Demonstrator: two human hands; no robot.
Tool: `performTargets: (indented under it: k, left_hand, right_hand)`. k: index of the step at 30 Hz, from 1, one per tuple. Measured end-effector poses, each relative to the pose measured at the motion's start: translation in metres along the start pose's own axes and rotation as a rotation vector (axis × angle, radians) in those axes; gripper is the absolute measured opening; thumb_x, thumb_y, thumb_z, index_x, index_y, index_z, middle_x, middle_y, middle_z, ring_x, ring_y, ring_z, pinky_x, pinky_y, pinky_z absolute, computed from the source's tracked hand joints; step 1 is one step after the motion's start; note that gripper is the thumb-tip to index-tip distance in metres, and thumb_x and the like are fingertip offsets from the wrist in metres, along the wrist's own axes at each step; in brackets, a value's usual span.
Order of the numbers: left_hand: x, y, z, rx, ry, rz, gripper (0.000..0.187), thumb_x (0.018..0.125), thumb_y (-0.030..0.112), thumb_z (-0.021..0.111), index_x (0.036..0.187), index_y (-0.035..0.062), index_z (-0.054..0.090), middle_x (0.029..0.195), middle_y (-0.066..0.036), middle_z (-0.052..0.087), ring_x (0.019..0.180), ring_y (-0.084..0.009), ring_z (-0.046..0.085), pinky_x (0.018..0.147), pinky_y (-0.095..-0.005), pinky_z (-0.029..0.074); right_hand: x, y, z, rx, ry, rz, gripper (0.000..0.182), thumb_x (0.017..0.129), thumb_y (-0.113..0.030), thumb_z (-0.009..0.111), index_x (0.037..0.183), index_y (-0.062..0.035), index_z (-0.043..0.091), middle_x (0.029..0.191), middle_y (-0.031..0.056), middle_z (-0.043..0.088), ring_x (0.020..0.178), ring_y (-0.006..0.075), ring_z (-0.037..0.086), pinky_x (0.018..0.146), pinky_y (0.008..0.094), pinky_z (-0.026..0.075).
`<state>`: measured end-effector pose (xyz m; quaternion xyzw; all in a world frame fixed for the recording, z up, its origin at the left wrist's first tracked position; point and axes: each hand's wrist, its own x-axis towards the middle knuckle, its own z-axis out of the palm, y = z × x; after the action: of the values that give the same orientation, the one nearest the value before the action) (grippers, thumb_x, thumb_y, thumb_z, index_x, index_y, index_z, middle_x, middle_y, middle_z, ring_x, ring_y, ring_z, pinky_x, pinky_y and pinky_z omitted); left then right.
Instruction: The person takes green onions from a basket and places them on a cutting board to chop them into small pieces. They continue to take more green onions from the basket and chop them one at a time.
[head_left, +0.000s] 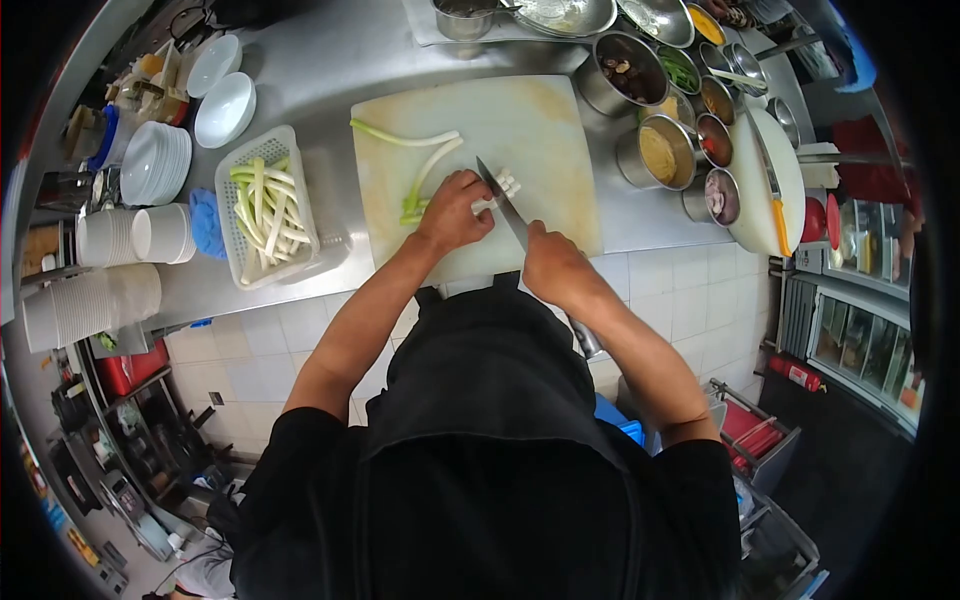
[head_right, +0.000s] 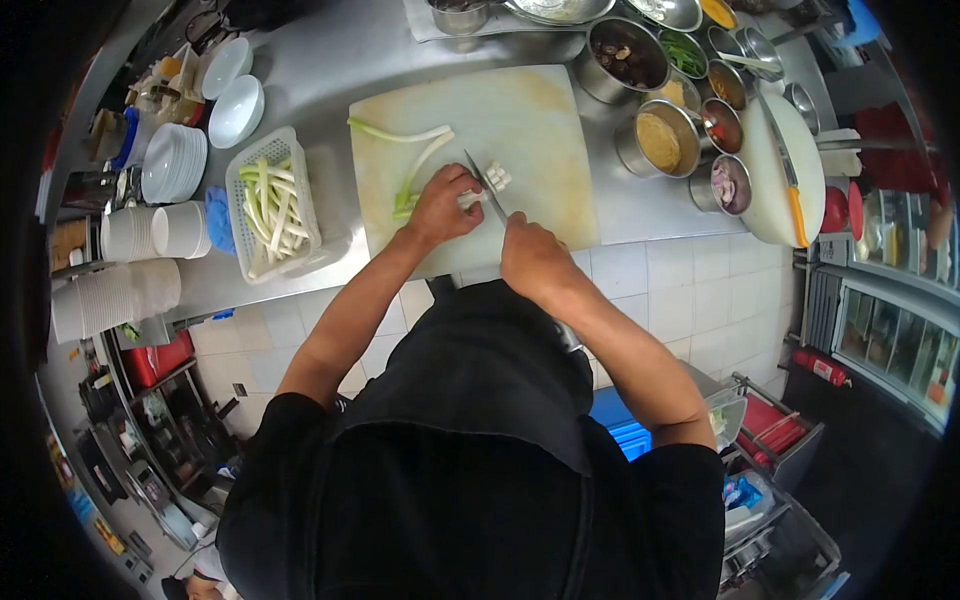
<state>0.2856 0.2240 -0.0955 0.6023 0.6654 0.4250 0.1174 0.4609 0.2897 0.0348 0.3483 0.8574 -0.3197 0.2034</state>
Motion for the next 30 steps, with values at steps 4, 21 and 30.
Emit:
performTargets:
  k: [4, 21, 30]
  left_hand:
    - [-0.002, -0.002, -0.002, -0.018, -0.020, -0.023, 0.024, 0.063, 0.004, 0.068, 0.087, 0.0076, 0.064, 0.091, -0.011, 0.056, 0.089, -0.0319, 0.057, 0.082, -0.0392, 0.051]
    - [-0.016, 0.000, -0.020, 0.003, -0.013, -0.023, 0.028, 0.063, 0.007, 0.072, 0.090, 0.0064, 0.064, 0.092, -0.011, 0.057, 0.089, -0.0310, 0.057, 0.078, -0.0388, 0.050]
    - [-0.016, -0.004, -0.035, 0.044, -0.067, -0.012, 0.024, 0.063, 0.005, 0.070, 0.086, 0.0067, 0.063, 0.096, -0.011, 0.057, 0.091, -0.0325, 0.055, 0.080, -0.0407, 0.048]
  right_hand:
    - [0.006, 0.007, 0.043, -0.047, 0.146, 0.075, 0.032, 0.085, -0.003, 0.048, 0.115, 0.0090, 0.046, 0.090, 0.0327, 0.065, 0.089, 0.0464, 0.066, 0.081, 0.0530, 0.052]
    - [0.006, -0.009, 0.046, -0.030, 0.146, 0.093, 0.032, 0.084, -0.003, 0.053, 0.113, 0.0088, 0.046, 0.087, 0.0305, 0.066, 0.087, 0.0462, 0.066, 0.079, 0.0528, 0.053]
    - [0.000, -0.027, 0.020, 0.029, 0.062, 0.018, 0.032, 0.084, -0.002, 0.051, 0.113, 0.0107, 0.045, 0.088, 0.0315, 0.066, 0.087, 0.0465, 0.066, 0.081, 0.0536, 0.052]
